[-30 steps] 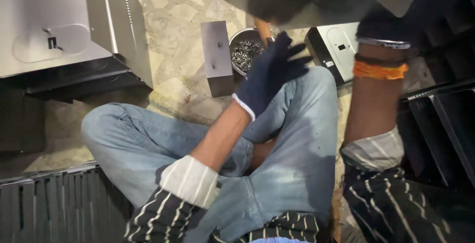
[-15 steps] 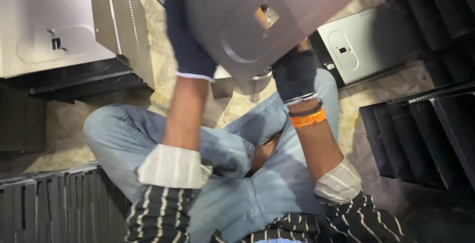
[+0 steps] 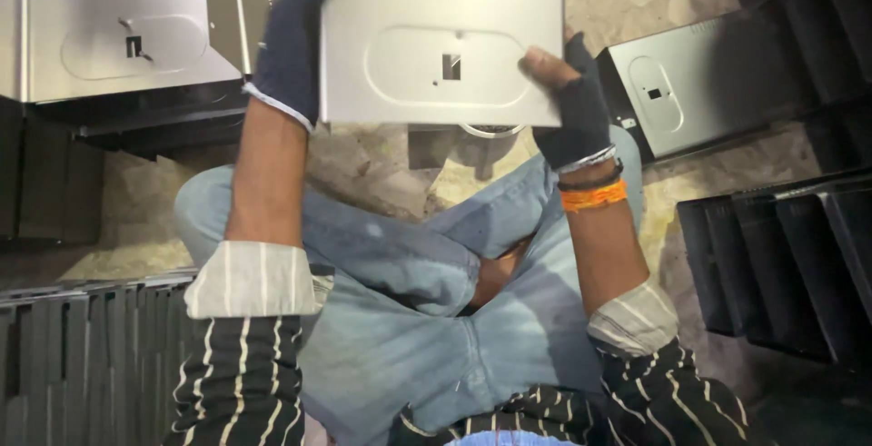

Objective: The person sits on the workshop floor assembling metal enclosure panels. They pick screws from a bowl, position a small metal plate against a panel, and hammer the fasteners in, then stack the finished panel with other completed enclosures.

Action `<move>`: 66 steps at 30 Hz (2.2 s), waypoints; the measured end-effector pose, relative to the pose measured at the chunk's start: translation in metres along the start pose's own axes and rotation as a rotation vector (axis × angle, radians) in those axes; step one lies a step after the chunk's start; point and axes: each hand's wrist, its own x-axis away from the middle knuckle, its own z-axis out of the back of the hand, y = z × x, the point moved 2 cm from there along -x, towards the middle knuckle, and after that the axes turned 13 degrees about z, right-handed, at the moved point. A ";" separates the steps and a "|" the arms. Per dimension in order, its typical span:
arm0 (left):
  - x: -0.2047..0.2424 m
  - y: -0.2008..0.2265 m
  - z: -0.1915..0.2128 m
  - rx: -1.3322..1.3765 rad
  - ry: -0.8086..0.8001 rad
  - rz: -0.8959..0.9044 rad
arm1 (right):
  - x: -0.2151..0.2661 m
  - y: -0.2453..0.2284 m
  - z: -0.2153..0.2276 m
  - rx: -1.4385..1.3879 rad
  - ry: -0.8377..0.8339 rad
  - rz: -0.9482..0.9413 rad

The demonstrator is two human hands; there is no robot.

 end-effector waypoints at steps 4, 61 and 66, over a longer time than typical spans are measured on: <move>0.000 -0.034 0.022 -0.075 0.152 0.040 | -0.011 -0.004 -0.015 0.024 -0.012 0.071; -0.009 -0.154 0.123 0.144 0.424 -0.014 | 0.041 0.086 0.028 0.458 0.052 0.142; -0.012 -0.157 0.126 0.177 0.403 -0.026 | 0.035 0.088 0.029 0.388 0.068 0.096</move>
